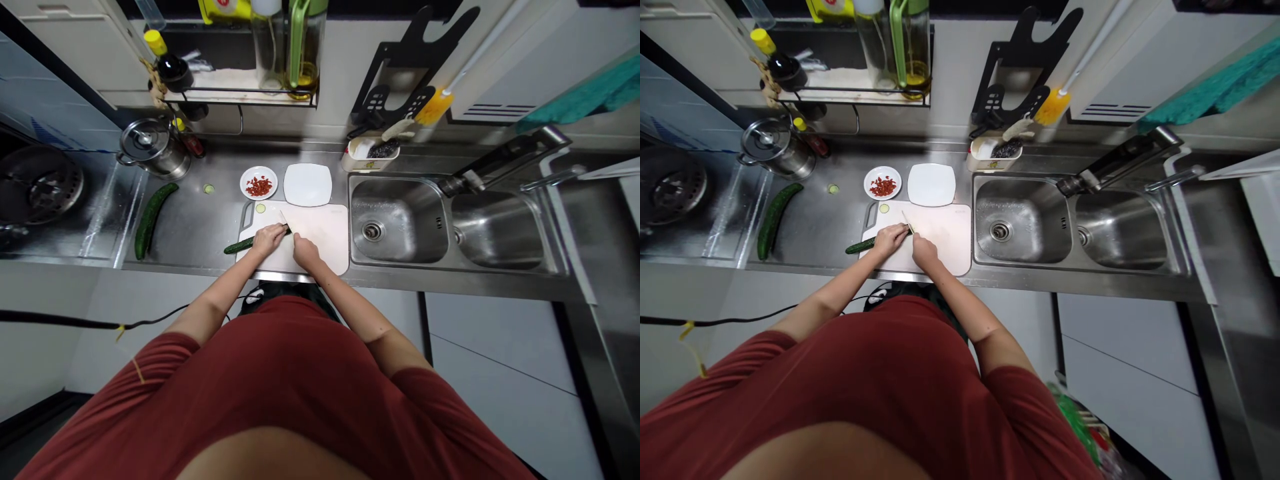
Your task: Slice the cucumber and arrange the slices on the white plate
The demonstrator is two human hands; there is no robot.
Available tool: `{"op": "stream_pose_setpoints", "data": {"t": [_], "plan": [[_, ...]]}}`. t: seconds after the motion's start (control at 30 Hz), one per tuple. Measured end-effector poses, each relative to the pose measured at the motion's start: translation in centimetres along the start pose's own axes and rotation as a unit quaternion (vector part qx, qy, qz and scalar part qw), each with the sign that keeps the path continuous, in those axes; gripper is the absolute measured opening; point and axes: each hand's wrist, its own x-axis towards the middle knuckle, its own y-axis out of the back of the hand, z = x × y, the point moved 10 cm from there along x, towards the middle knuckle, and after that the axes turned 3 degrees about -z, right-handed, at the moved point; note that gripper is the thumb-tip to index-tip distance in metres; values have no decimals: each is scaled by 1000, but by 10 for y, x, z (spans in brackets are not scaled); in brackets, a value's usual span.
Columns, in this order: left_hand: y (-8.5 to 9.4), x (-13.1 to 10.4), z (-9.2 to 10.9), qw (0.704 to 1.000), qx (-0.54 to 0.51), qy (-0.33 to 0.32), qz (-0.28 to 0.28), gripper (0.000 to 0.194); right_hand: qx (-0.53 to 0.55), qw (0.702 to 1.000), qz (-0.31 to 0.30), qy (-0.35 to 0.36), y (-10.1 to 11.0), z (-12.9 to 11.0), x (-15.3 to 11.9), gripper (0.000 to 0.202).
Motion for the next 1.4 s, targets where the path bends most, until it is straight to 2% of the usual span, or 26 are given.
{"op": "stream_pose_setpoints", "data": {"t": [0.37, 0.8, 1.17, 1.4], "plan": [[-2, 0, -1, 1000, -6, 1, -1, 31, -11, 1000, -21, -18, -19, 15, -24, 33], [0, 0, 1, 1000, 4, 2, -6, 32, 4, 1000, -9, -7, -7, 2, 0, 30], [-1, 0, 0, 1000, -11, 4, -7, 31, -5, 999, -25, -20, -19, 15, -22, 32], [-3, 1, 0, 1000, -5, 6, -12, 32, -6, 1000, -15, -10, -16, 11, -14, 31]]}}
